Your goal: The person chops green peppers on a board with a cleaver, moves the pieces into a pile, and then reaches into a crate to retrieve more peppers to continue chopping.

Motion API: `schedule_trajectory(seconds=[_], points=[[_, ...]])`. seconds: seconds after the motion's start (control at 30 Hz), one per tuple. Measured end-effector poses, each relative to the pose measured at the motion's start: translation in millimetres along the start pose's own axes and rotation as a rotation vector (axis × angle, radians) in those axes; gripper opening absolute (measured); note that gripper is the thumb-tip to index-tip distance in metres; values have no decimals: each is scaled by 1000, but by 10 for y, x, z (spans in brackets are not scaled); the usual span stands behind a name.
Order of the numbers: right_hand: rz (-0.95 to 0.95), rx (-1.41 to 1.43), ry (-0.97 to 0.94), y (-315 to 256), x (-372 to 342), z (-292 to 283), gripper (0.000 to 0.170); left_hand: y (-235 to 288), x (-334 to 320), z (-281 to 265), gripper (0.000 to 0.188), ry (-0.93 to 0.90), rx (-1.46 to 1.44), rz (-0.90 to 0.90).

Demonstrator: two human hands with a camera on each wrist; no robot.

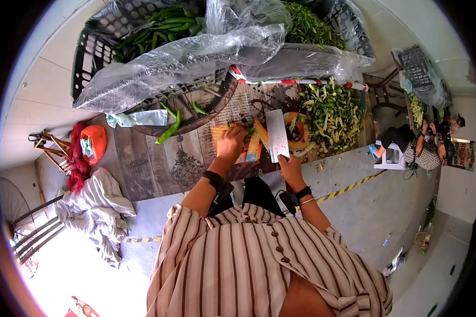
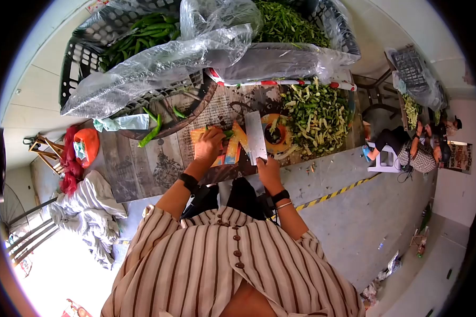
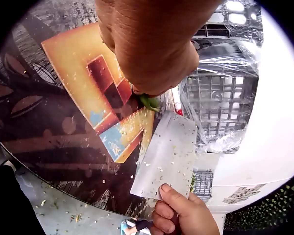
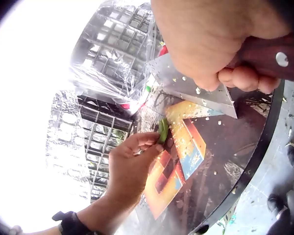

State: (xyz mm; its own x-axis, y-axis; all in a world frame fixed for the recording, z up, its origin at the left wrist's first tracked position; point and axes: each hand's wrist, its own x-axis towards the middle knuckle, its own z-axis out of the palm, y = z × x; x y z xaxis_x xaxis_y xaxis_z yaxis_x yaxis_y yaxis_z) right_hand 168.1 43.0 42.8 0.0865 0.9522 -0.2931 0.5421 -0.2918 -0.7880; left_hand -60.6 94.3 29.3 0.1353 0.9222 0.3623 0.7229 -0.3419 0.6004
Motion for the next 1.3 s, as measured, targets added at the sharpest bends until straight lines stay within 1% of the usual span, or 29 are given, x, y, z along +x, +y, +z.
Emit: schedule_trajectory(seconds=[0.07, 0.13, 0.17, 0.2, 0.23, 0.3, 0.33, 0.4, 0.53, 0.6, 0.63, 0.7, 0.73, 0.8, 0.83, 0.9, 0.93, 0.97, 1.03, 1.07, 1.1, 1.17, 1.2, 1.23, 1.3], points=[[11, 6, -13, 18, 6, -3, 26, -18, -5, 10, 17, -7, 0, 1], [22, 11, -26, -57, 0, -21, 27, -46, 1, 14, 19, -19, 5, 50], [5, -83, -28, -96, -8, -32, 27, -42, -13, 16, 19, -20, 4, 51], [-14, -178, -30, -183, -19, -47, 30, -9, -18, -19, 20, -75, -25, 77], [-14, -177, -30, -279, -29, -61, 30, 2, -21, -31, 21, -128, -54, 102], [-11, -276, -72, -413, -60, -72, 31, 14, -19, -40, 21, -149, -62, 113], [-6, -275, -70, -404, -56, -63, 31, 23, -14, -38, 22, -169, -71, 127], [-30, -453, -102, -400, -44, -51, 32, 66, -20, -45, 21, -148, -102, 111], [-39, -409, -97, -452, -79, -47, 33, 66, -29, -31, 20, -115, -118, 94], [-129, -363, -102, -488, -98, -49, 36, 59, -35, -10, 20, -107, -100, 97], [-126, -363, -102, -518, -93, -66, 36, 62, -35, -2, 19, -99, -84, 102], [-77, -378, -272, -567, -82, -116, 35, 75, -51, 14, 18, -100, -91, 86], [-77, -376, -267, -551, -69, -117, 35, 72, -38, 24, 17, -94, -95, 73], [29, -251, -327, -494, -32, -105, 30, 78, -22, 22, 17, -93, -77, 82], [30, -247, -326, -453, 0, -105, 30, 83, -28, 13, 16, -97, -60, 80], [190, -164, -363, -372, 41, -107, 27, 86, -54, 4, 16, -120, -73, 88], [104, -170, -283, -351, 44, -102, 25, 84, -40, -1, 16, -133, -86, 100], [112, -165, -276, -329, 39, -116, 25, 86, -33, -7, 16, -142, -90, 106], [13, -230, -115, -385, 58, -164, 24, 58, -14, 14, 15, -149, -112, 162], [1, -315, -97, -312, 90, -169, 22, 49, -10, 37, 15, -158, -117, 167], [14, -312, -93, -360, 64, -181, 22, 54, -11, 53, 14, -155, -156, 175], [-149, -446, -87, -464, 16, -230, 21, 77, -27, 77, 14, -160, -199, 189], [-113, -566, -183, -542, 1, -248, 18, 89, -36, 91, 14, -153, -193, 173], [-105, -562, -178, -530, -20, -220, 18, 93, -39, 101, 14, -144, -186, 158], [-274, -489, -127, -506, -55, -154, 17, 83, -41, 118, 14, -144, -185, 169]])
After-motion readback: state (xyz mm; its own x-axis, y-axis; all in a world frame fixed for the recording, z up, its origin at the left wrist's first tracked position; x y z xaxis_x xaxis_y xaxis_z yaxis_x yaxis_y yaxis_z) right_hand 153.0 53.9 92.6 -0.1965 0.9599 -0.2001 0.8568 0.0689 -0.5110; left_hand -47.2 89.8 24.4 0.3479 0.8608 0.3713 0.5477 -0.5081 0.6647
